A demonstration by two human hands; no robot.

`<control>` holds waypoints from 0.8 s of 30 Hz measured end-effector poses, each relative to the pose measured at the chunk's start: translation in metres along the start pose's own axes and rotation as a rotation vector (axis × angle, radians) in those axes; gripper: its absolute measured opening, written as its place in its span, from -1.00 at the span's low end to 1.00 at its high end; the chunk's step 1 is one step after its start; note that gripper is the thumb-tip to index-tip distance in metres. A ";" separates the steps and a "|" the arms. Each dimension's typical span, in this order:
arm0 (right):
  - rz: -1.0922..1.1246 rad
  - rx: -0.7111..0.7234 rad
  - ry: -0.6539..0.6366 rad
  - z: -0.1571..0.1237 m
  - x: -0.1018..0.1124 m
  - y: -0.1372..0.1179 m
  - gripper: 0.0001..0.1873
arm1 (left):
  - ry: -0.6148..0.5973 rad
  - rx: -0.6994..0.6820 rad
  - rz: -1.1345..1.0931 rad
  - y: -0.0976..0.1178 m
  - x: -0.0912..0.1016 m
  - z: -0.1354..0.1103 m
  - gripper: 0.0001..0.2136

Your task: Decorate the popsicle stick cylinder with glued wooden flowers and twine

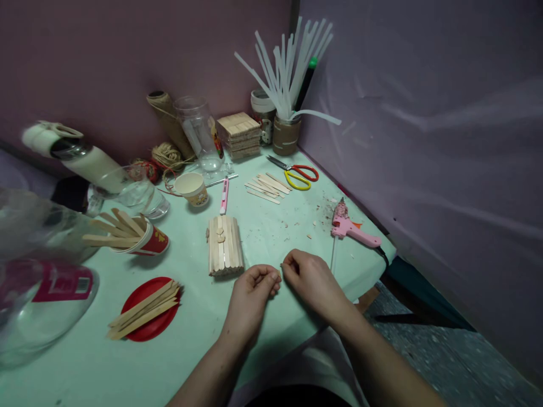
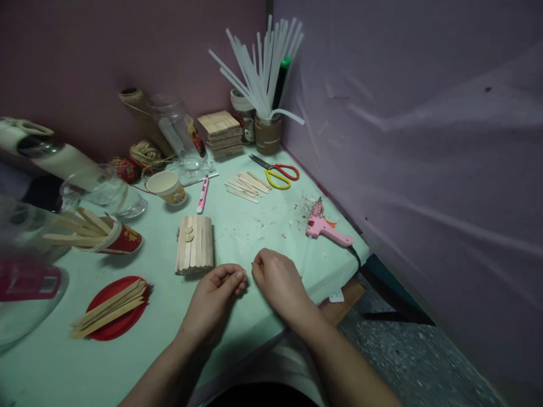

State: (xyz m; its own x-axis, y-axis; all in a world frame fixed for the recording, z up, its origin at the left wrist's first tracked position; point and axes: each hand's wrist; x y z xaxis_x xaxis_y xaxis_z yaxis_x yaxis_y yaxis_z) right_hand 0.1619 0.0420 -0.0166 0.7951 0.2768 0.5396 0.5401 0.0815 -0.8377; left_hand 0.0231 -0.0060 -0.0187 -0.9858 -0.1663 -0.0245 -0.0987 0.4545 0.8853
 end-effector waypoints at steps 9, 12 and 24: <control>-0.211 0.141 0.287 -0.002 0.040 0.006 -0.77 | -0.020 -0.002 -0.048 -0.008 0.004 0.000 -0.78; -0.256 0.178 0.439 0.002 0.070 0.020 -0.79 | -0.023 0.007 -0.059 -0.008 0.004 0.001 -0.76; -0.613 -0.060 0.320 0.022 0.109 0.090 -0.54 | -0.045 0.021 -0.086 -0.011 0.007 0.003 -0.72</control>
State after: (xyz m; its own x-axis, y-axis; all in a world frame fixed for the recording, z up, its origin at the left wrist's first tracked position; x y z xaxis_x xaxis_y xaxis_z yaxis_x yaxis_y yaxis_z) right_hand 0.2906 0.1005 -0.0352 0.3786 -0.0991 0.9202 0.9249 0.0777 -0.3722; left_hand 0.0164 -0.0095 -0.0302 -0.9786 -0.1665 -0.1211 -0.1855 0.4581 0.8693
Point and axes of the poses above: each hand's wrist, its own z-axis towards the middle knuckle, its own x-axis out of the back of the hand, y = z × x, and after that the axes turned 8 degrees about z, right-handed
